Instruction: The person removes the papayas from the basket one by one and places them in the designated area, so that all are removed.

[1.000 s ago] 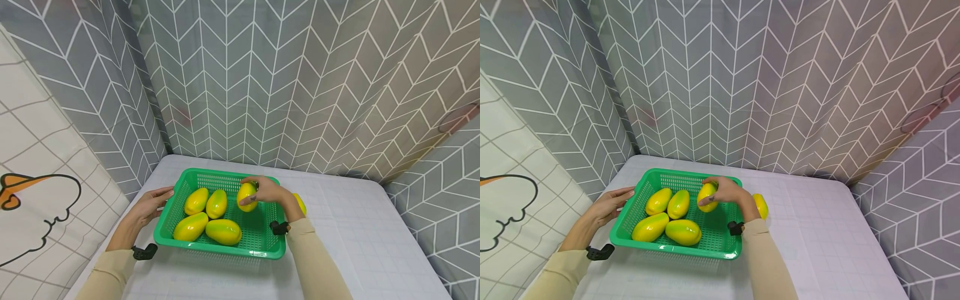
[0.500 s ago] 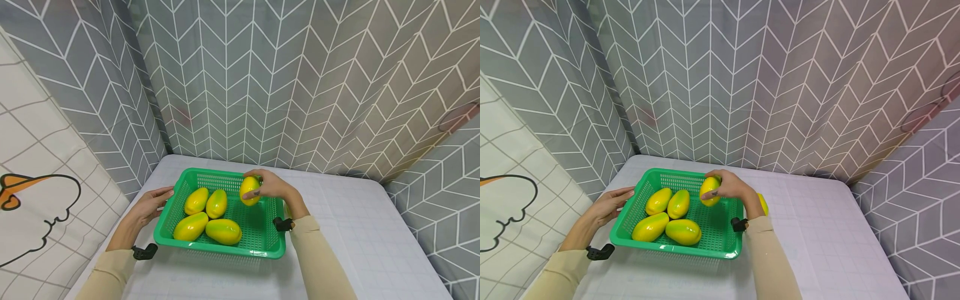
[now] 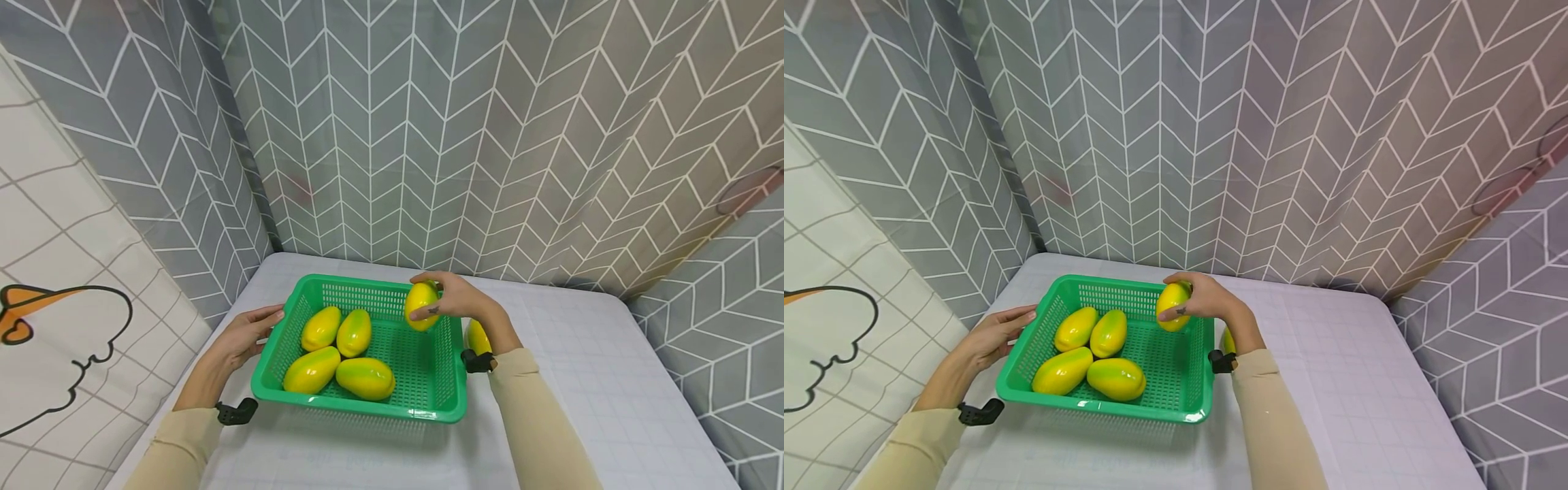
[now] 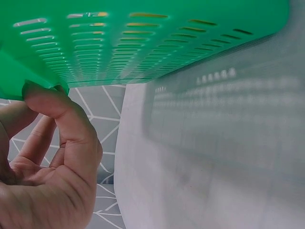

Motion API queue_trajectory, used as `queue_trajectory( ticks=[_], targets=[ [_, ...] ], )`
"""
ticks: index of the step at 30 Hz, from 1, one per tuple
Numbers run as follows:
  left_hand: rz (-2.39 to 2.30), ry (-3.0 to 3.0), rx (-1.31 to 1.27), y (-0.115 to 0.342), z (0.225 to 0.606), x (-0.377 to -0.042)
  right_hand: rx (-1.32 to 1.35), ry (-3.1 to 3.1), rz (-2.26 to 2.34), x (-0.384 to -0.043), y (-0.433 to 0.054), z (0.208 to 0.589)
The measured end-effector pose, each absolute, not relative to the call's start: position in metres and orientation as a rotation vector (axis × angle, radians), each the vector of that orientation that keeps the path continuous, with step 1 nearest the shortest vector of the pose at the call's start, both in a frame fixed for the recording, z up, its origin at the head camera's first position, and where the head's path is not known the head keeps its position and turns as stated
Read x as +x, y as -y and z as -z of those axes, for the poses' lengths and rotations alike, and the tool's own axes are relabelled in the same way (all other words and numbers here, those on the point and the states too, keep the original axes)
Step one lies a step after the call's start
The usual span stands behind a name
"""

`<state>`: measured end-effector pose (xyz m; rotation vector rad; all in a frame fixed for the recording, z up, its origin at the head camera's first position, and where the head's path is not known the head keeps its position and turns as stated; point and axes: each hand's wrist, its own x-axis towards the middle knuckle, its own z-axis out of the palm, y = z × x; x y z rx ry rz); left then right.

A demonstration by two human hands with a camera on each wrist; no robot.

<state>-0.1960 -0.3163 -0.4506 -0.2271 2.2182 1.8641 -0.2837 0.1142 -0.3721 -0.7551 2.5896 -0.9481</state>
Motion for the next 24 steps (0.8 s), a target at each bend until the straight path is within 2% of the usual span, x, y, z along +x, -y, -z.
queue_trajectory(
  ticks=[24],
  targets=[
    [-1.866,-2.22,-0.226,0.315,0.453,-0.197,-0.713,-2.624,0.968,-0.285,-0.148,0.371]
  ],
)
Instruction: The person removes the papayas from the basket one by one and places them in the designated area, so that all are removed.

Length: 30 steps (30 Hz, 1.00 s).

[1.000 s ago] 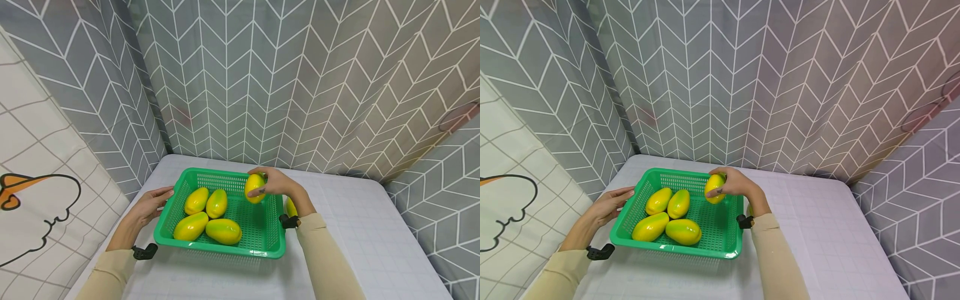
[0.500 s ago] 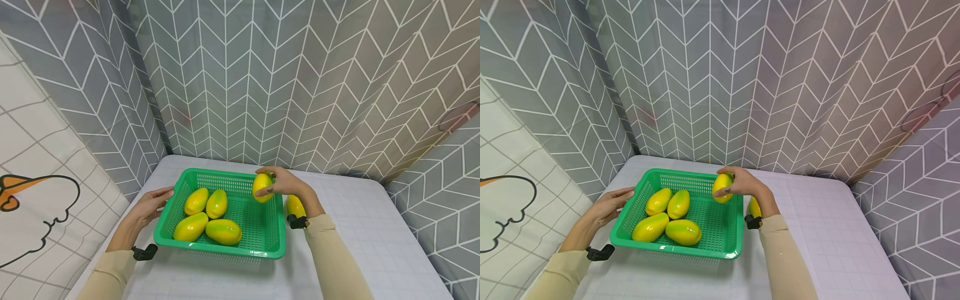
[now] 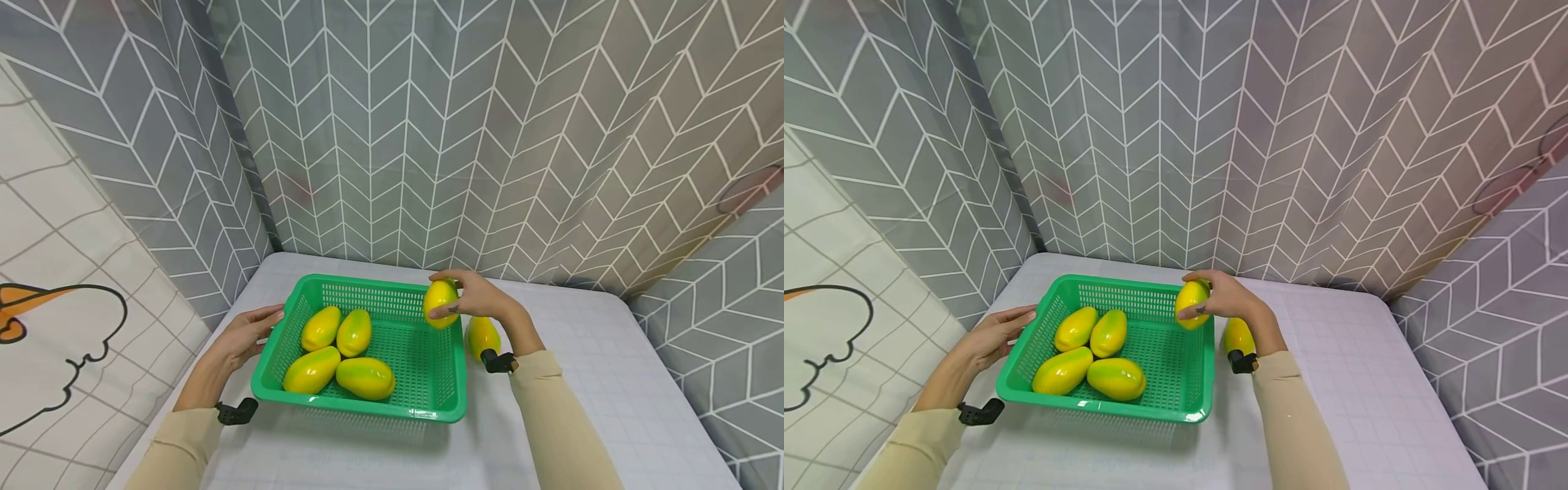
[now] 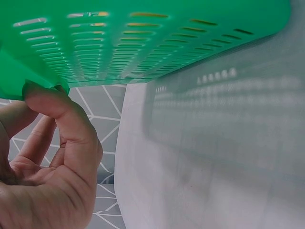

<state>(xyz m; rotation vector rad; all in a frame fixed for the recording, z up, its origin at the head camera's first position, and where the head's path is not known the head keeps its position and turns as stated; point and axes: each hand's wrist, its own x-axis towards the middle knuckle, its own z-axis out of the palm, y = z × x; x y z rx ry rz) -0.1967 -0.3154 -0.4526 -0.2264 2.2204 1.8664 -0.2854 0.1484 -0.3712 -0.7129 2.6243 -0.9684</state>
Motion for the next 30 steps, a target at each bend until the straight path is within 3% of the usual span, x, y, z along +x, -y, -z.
queue_trajectory(
  ticks=[30],
  targets=[
    [-1.856,-2.239,-0.234,0.316,0.452,-0.196,-0.587,-2.698,0.951,-0.281,-0.202,0.372]
  ],
)
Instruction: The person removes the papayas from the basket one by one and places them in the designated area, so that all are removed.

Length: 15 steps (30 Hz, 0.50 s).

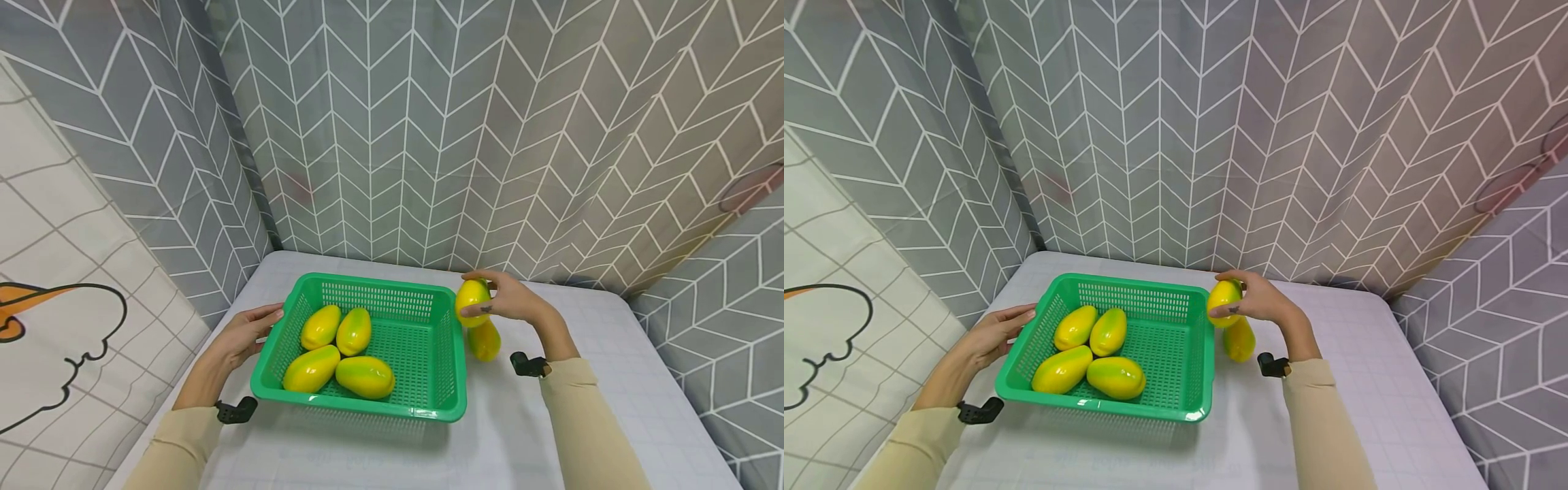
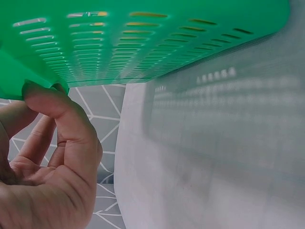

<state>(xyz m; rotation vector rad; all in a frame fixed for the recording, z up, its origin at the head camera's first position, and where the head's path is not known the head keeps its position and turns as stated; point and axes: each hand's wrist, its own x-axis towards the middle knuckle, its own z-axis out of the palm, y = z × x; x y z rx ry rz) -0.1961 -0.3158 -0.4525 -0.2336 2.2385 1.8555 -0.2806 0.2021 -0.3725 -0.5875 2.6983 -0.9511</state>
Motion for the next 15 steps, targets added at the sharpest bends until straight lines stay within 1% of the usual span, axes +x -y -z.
queue_trajectory(
  ticks=[15],
  targets=[
    [-1.852,-2.236,-0.224,0.316,0.453,-0.198,-0.549,-2.71,0.963,-0.277,-0.237,0.383]
  ],
)
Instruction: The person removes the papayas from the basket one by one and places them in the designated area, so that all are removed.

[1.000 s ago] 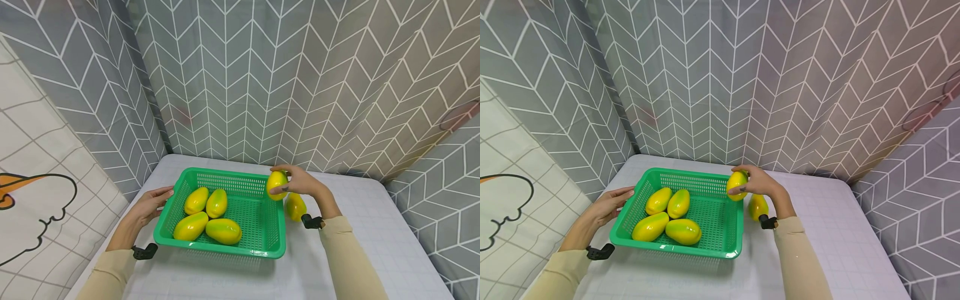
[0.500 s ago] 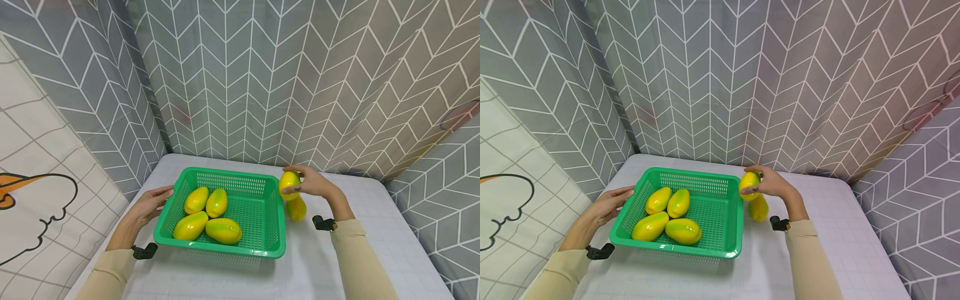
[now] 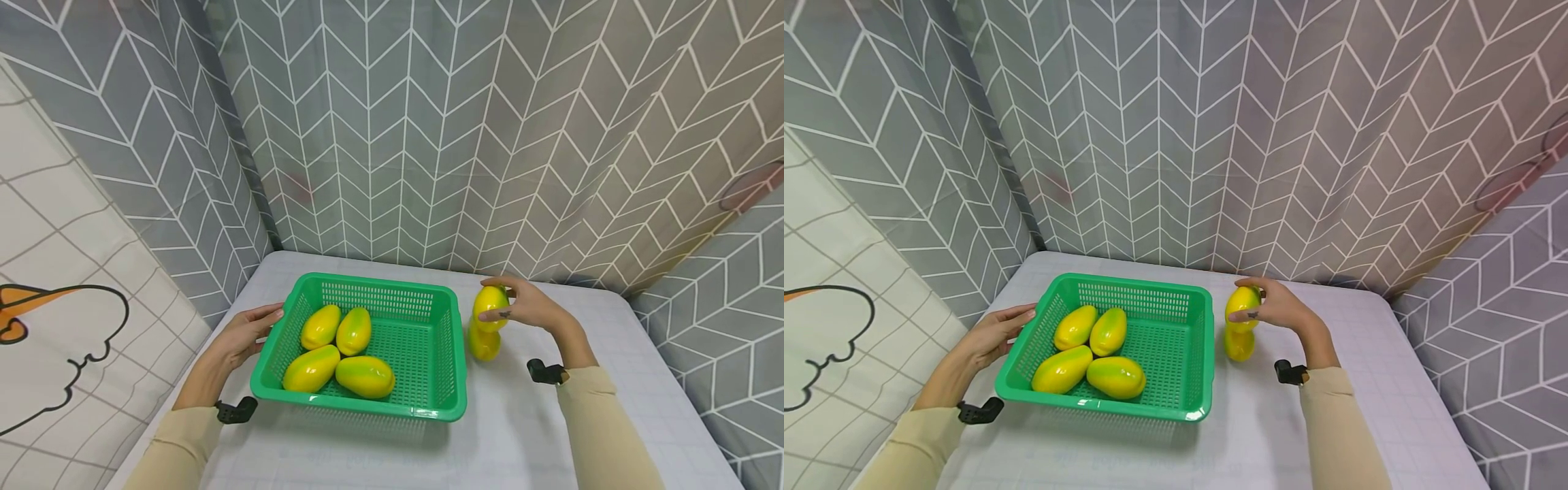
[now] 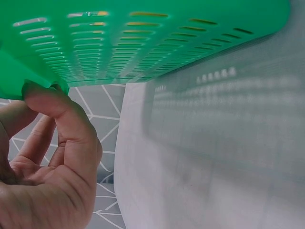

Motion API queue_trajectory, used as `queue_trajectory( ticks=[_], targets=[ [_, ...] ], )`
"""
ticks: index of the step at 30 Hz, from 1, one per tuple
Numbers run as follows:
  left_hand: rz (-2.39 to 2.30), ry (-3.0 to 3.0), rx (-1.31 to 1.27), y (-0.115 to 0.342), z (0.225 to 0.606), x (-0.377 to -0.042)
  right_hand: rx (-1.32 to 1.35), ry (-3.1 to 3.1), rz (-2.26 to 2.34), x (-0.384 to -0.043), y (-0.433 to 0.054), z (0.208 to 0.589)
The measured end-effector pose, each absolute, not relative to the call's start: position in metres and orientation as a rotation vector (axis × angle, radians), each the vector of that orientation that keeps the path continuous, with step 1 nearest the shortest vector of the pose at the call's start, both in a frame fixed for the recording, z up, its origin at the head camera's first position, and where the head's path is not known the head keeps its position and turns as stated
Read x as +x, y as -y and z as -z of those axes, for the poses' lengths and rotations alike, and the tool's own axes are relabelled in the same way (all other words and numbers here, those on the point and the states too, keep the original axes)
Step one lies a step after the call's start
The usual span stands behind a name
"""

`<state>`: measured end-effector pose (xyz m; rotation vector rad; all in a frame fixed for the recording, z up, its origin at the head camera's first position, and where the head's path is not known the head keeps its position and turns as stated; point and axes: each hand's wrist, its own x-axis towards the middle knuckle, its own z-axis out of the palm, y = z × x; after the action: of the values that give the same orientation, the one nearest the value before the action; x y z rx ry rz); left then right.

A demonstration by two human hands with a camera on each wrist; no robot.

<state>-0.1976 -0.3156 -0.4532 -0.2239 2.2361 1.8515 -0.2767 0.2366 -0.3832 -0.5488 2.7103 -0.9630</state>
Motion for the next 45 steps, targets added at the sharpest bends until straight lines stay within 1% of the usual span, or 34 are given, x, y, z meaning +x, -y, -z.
queue_trajectory(
  ticks=[29,45],
  targets=[
    [-1.849,-2.241,-0.23,0.316,0.452,-0.198,-0.442,-2.724,0.871,-0.265,-0.286,0.399],
    [-1.855,-2.234,-0.24,0.314,0.453,-0.197,-0.41,-2.695,0.848,-0.262,-0.297,0.413]
  ],
)
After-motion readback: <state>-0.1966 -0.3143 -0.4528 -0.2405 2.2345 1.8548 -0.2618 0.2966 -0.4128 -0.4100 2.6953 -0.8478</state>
